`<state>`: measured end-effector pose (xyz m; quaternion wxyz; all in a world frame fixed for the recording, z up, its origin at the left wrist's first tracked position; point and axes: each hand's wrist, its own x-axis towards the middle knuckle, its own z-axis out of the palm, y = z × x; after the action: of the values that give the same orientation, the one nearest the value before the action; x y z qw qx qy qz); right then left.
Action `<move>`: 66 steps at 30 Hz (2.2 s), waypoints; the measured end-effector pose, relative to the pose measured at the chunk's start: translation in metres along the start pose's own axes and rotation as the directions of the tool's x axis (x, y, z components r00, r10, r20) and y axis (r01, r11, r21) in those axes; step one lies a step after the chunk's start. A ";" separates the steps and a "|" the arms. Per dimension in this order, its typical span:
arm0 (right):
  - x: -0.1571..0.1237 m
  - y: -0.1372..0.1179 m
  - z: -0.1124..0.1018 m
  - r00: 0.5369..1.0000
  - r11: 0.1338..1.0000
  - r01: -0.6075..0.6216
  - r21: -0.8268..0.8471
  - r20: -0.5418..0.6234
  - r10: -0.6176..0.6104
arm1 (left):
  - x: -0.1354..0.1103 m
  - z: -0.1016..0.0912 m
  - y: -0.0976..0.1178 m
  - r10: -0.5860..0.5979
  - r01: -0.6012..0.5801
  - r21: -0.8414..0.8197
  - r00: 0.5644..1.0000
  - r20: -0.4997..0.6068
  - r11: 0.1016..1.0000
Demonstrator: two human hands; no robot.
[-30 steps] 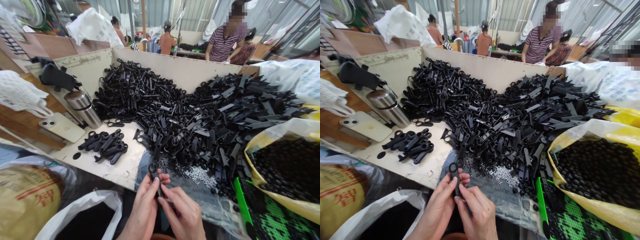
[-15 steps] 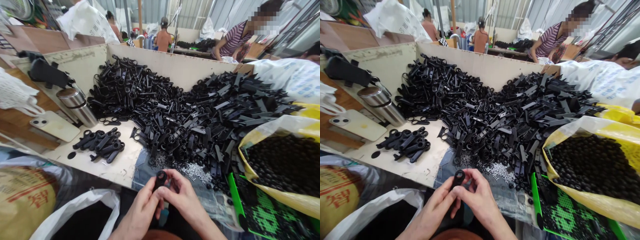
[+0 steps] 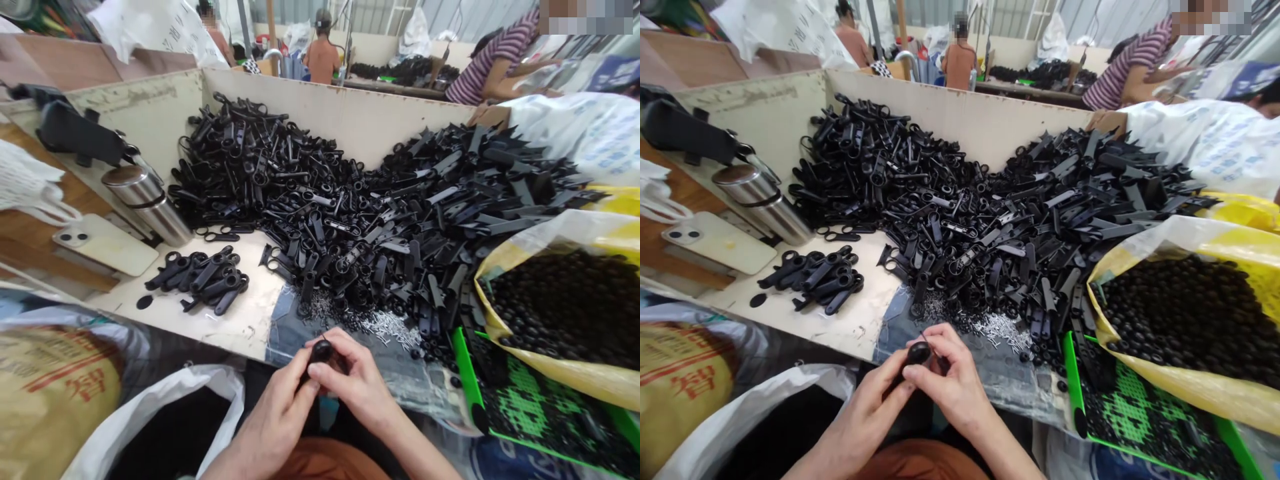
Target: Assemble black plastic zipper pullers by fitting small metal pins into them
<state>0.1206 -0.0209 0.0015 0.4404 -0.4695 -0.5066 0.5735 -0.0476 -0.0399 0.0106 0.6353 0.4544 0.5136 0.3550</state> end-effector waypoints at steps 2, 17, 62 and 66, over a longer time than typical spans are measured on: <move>0.002 -0.001 0.002 0.997 0.997 0.067 -0.023 -0.040 -0.068 | 0.005 -0.005 0.010 0.105 -0.108 0.087 0.993 0.046 0.990; 0.020 0.010 0.014 0.988 0.986 -0.018 0.167 -0.148 0.044 | 0.009 -0.015 0.002 0.448 -0.375 0.489 0.893 -0.036 0.787; 0.155 -0.073 -0.035 0.849 0.256 0.198 -0.946 0.035 -0.527 | 0.116 -0.090 0.033 0.618 -0.184 0.981 0.765 0.180 -0.058; 0.101 -0.064 -0.107 0.722 0.270 0.086 -0.959 -0.127 -0.680 | 0.139 -0.078 0.048 0.549 -0.176 0.983 0.818 0.173 -0.048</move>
<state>0.2105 0.1026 0.0509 0.3569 -0.6191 -0.6940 -0.0877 -0.0923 0.1201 0.0050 -0.0427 0.8228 0.5522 0.1279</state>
